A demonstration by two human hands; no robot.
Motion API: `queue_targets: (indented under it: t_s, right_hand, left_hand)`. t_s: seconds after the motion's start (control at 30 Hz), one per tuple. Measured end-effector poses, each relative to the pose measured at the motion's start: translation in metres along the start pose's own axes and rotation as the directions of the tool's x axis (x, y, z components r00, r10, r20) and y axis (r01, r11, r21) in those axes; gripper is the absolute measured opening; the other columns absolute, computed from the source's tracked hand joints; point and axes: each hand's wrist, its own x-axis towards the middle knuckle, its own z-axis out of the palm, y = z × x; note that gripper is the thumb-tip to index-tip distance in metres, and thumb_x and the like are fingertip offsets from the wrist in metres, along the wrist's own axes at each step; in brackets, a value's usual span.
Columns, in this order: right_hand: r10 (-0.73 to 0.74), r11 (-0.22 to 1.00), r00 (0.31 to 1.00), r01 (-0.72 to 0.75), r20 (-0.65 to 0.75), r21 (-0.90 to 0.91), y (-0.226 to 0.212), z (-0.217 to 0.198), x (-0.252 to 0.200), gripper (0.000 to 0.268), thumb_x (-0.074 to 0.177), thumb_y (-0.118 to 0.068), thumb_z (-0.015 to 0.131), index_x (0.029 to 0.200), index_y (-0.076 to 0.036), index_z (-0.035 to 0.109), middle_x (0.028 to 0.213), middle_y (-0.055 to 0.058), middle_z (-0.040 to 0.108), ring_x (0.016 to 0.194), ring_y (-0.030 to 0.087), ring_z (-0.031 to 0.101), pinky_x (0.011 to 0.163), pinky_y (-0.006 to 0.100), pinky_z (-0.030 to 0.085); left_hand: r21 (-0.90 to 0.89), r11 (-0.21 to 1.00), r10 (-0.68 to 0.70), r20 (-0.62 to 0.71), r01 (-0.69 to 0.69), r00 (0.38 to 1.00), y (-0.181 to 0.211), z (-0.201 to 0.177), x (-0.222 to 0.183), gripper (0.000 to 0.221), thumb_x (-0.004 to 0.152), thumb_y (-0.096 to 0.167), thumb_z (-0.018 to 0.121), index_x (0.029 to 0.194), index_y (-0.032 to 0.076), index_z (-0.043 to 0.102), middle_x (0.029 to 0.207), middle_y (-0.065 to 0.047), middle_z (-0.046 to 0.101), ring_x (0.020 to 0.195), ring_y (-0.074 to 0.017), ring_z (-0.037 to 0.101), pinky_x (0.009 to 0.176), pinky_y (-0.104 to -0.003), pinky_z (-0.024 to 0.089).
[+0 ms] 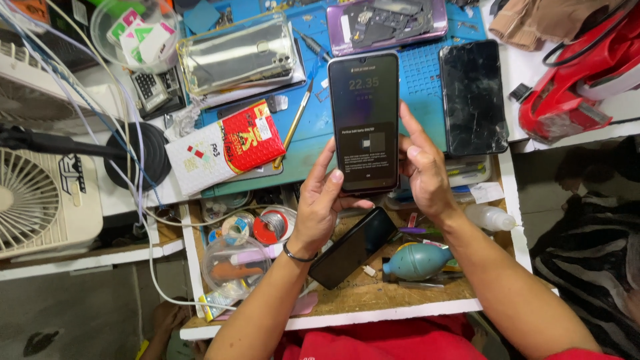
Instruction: The person holds a smartphone, removes a SIM card tray using a tool, and applies liquid from a bottle to the edge of the phone's rear panel.
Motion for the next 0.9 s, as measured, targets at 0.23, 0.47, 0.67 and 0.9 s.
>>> queue_targets:
  t_s: [0.23, 0.47, 0.67, 0.9]
  right_hand:
    - [0.05, 0.945, 0.998, -0.035, -0.036, 0.324, -0.012, 0.026, 0.005, 0.079, 0.101, -0.058, 0.027, 0.162, -0.009, 0.032, 0.132, 0.021, 0.065, 0.107, 0.03, 0.069, 0.088, 0.045, 0.064]
    - [0.137, 0.875, 0.99, -0.114, -0.015, 0.47, 0.003, 0.031, -0.012, 0.062, 0.107, -0.048, 0.028, 0.156, -0.012, 0.044, 0.13, 0.019, 0.067, 0.106, 0.03, 0.071, 0.092, 0.052, 0.063]
    - [0.107, 0.892, 0.993, -0.073, -0.052, 0.446, -0.014, 0.039, -0.012, 0.058, 0.108, -0.043, 0.03, 0.155, -0.011, 0.044, 0.131, 0.019, 0.066, 0.107, 0.029, 0.07, 0.092, 0.052, 0.062]
    - [0.185, 0.839, 0.981, -0.126, -0.06, 0.53, -0.023, 0.034, -0.01, 0.051, 0.108, -0.044, 0.039, 0.14, -0.01, 0.06, 0.114, 0.015, 0.073, 0.092, 0.025, 0.074, 0.086, 0.046, 0.066]
  left_hand:
    - [0.015, 1.0, -0.006, 0.018, 0.005, 1.0, 0.009, 0.014, -0.001, 0.059, 0.109, 0.016, 0.047, 0.164, 0.009, 0.026, 0.134, -0.029, 0.064, 0.106, -0.0437, 0.072, 0.077, -0.049, 0.068]
    - [0.148, 0.988, 0.016, 0.096, -0.03, 0.995, 0.001, 0.028, -0.013, 0.091, 0.095, 0.006, 0.066, 0.167, 0.012, 0.011, 0.138, -0.024, 0.06, 0.092, -0.0309, 0.074, 0.066, -0.04, 0.068]
    - [0.317, 0.942, 0.079, 0.102, -0.108, 0.992, 0.012, 0.042, -0.011, 0.099, 0.093, -0.003, 0.066, 0.167, 0.011, 0.002, 0.13, -0.024, 0.063, 0.067, -0.0282, 0.073, 0.054, -0.034, 0.067]
    - [0.293, 0.955, -0.14, 0.323, 0.042, 0.936, 0.035, 0.042, -0.016, 0.115, 0.092, -0.007, 0.061, 0.164, 0.029, -0.021, 0.13, -0.025, 0.065, 0.094, -0.0352, 0.076, 0.072, -0.041, 0.068]
